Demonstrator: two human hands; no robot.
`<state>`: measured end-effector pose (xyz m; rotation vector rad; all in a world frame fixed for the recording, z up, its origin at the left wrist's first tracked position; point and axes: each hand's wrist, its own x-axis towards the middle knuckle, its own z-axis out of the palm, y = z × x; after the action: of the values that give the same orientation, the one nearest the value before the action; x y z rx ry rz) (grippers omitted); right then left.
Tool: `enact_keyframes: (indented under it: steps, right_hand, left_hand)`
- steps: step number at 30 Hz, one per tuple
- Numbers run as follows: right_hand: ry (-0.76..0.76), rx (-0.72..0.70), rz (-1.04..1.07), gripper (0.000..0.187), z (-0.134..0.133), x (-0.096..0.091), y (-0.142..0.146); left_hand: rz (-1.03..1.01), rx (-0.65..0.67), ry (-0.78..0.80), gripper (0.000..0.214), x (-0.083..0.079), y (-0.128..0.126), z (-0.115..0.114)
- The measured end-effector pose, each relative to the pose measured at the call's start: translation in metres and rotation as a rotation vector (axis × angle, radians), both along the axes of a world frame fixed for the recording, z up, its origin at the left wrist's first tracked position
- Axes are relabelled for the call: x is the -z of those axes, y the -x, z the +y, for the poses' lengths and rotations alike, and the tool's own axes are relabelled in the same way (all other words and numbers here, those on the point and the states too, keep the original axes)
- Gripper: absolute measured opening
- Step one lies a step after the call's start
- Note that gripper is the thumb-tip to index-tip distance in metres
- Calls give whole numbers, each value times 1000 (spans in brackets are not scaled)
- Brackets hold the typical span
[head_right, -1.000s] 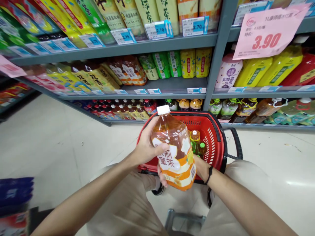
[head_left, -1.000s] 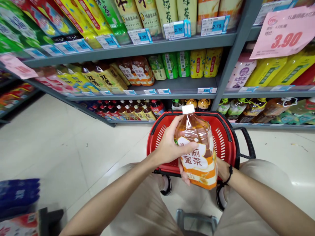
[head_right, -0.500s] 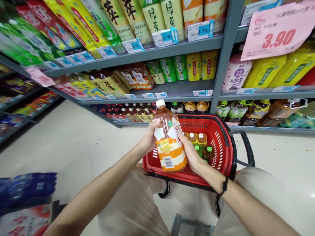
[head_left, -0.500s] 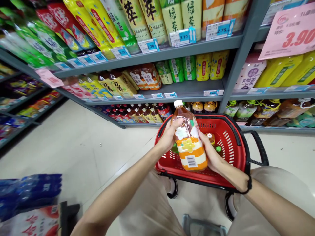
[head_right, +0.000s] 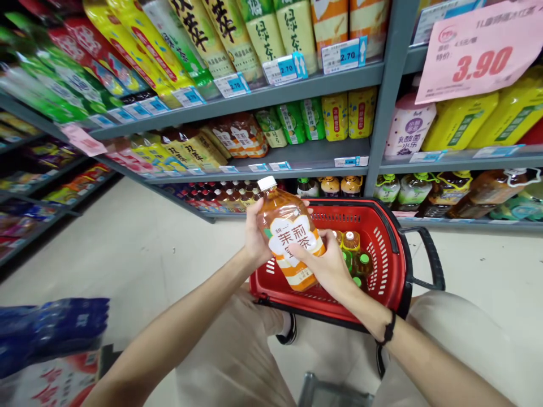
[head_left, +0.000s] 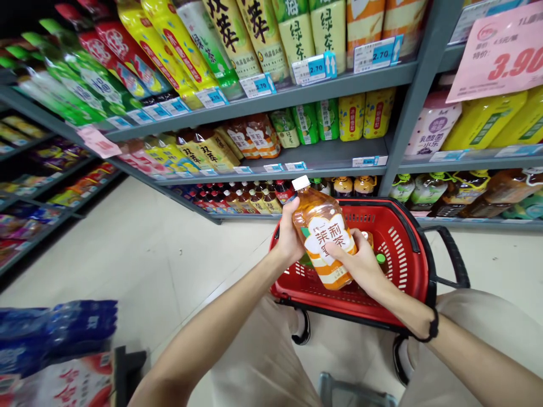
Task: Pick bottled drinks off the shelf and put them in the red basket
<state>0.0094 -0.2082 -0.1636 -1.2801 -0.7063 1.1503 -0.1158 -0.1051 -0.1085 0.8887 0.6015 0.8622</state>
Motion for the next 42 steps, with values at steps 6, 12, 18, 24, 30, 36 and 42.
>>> enact_keyframes:
  steps: [6, 12, 18, 24, 30, 36, 42]
  right_hand:
    - [-34, 2, -117, 61, -4, -3, -1]
    - [-63, -78, -70, 61, -2, -3, -4]
    - [-88, -155, 130, 60, -1, 3, -8]
    - [-23, -245, 482, 61, 1, 2, -8]
    - [105, -328, 636, 65, -2, -15, -8]
    - [106, -494, 714, 75, -5, -14, -12]
    - [1, -508, 712, 80, 0, -16, -23]
  left_hand:
    - [-14, -3, -61, 75, -6, 0, -3]
    - [13, -22, -100, 80, -7, 0, -5]
    - [14, 41, -80, 87, -3, 5, -5]
    - [47, 55, -90, 70, 5, 9, -3]
    - [45, 30, -73, 65, 6, 6, 1]
    - [110, 27, 31, 60, 18, 2, 12]
    - [32, -45, 154, 52, 22, 5, 28]
